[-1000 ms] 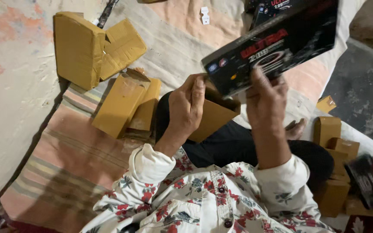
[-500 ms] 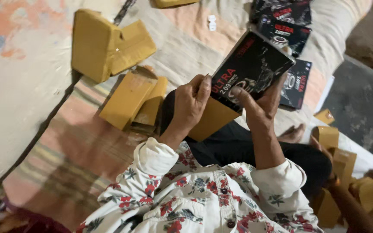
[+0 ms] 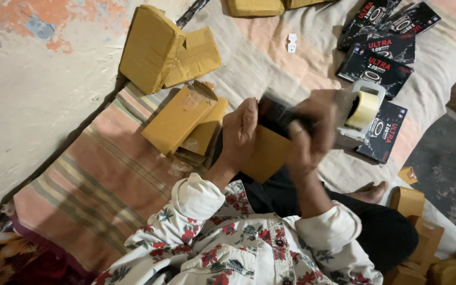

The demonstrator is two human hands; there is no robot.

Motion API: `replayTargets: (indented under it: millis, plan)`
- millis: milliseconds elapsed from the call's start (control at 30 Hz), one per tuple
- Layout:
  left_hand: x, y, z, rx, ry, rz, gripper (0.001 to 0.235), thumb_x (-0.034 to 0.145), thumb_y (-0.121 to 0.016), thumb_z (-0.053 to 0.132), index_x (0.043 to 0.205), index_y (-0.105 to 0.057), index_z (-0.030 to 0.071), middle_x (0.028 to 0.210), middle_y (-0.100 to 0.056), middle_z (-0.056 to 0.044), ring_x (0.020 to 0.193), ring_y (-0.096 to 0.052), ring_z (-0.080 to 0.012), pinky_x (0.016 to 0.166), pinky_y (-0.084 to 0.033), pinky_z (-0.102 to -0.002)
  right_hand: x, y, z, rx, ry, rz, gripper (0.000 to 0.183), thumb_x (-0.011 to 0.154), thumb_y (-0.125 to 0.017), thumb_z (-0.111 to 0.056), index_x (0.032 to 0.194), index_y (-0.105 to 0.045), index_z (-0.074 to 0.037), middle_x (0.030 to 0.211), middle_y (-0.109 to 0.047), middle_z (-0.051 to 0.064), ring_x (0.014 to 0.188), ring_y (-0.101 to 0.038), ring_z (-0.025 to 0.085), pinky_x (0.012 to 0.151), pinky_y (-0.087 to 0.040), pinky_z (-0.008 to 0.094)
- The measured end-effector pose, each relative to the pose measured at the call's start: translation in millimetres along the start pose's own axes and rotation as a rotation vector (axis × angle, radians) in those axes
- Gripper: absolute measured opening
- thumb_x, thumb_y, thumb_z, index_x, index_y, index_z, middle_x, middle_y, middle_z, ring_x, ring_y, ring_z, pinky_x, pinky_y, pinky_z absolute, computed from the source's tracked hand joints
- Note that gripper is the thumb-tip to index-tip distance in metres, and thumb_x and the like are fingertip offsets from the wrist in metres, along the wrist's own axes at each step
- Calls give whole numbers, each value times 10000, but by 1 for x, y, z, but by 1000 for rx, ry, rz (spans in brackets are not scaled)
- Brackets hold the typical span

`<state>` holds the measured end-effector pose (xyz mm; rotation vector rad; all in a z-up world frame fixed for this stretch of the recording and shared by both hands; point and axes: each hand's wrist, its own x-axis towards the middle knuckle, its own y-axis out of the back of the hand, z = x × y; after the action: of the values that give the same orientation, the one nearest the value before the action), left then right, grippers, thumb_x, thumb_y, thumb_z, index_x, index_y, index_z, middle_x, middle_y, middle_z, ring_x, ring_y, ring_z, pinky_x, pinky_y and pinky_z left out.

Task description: The person sits on a mat and packs smartwatches into small cardboard boxes. They place the watch and its accessories into the box, close the flaps, and seal the box using a tape dispenser. The person repeats this process for multiple units.

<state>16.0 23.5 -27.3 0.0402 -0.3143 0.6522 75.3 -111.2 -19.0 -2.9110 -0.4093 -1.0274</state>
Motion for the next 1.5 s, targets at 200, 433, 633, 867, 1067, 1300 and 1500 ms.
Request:
replayTargets:
  millis: [200,433,633,867,1067,1300,1500]
  plan:
    - [-6,4,-9,40,-88,-62,283,1076,-580,298,1197,-594,43,897,-675,-56,745,-601,-127,691,-515,-285,-34,5,12,-334,71,-17,201,1011,-622,-157,1165,-658,-33,1291,-488,137,1249,-494,220,1118,-424,343]
    - [-14,9,-1,129,-417,-123,272,1058,-717,227,1224,-566,73,1081,-642,-119,883,-650,-229,794,-553,-303,-54,-5,19,79,-240,167,656,1034,-696,-348,1523,-378,-49,1456,-479,111,1396,-464,232,1198,-391,383]
    - [-24,16,-4,143,-248,-78,192,1041,-701,204,1121,-606,57,1005,-658,-93,817,-638,-194,734,-524,-303,-51,1,6,458,-561,110,501,959,-723,-85,1412,-519,-20,1212,-643,79,1107,-616,163,966,-515,298]
    - [-44,20,-21,42,26,-45,191,1160,-570,228,1083,-551,54,871,-545,-39,745,-494,-112,708,-469,-254,-48,-3,11,414,-562,34,243,1016,-669,-23,1242,-579,-24,1192,-639,90,1086,-601,138,996,-493,265]
    - [-36,28,-15,-190,62,-14,319,1094,-534,287,1305,-476,55,1112,-598,12,875,-505,-85,813,-464,-244,-50,-8,14,318,-427,-106,250,1108,-501,-238,1182,-610,-26,1218,-660,89,1158,-605,137,1090,-475,276]
    - [-42,36,13,-2,193,-56,316,1133,-537,244,1364,-619,44,1021,-576,-44,854,-502,-114,794,-458,-255,-43,-9,-6,331,-676,-37,193,1077,-562,-148,1198,-614,-7,1101,-633,74,961,-558,116,869,-464,259]
    - [-46,36,5,-68,61,-59,246,1146,-512,191,1330,-594,50,1165,-631,-38,1025,-579,-120,953,-490,-268,-48,-2,-10,258,-658,-104,200,1075,-546,-150,1192,-617,-4,1109,-667,71,1001,-588,112,914,-484,261]
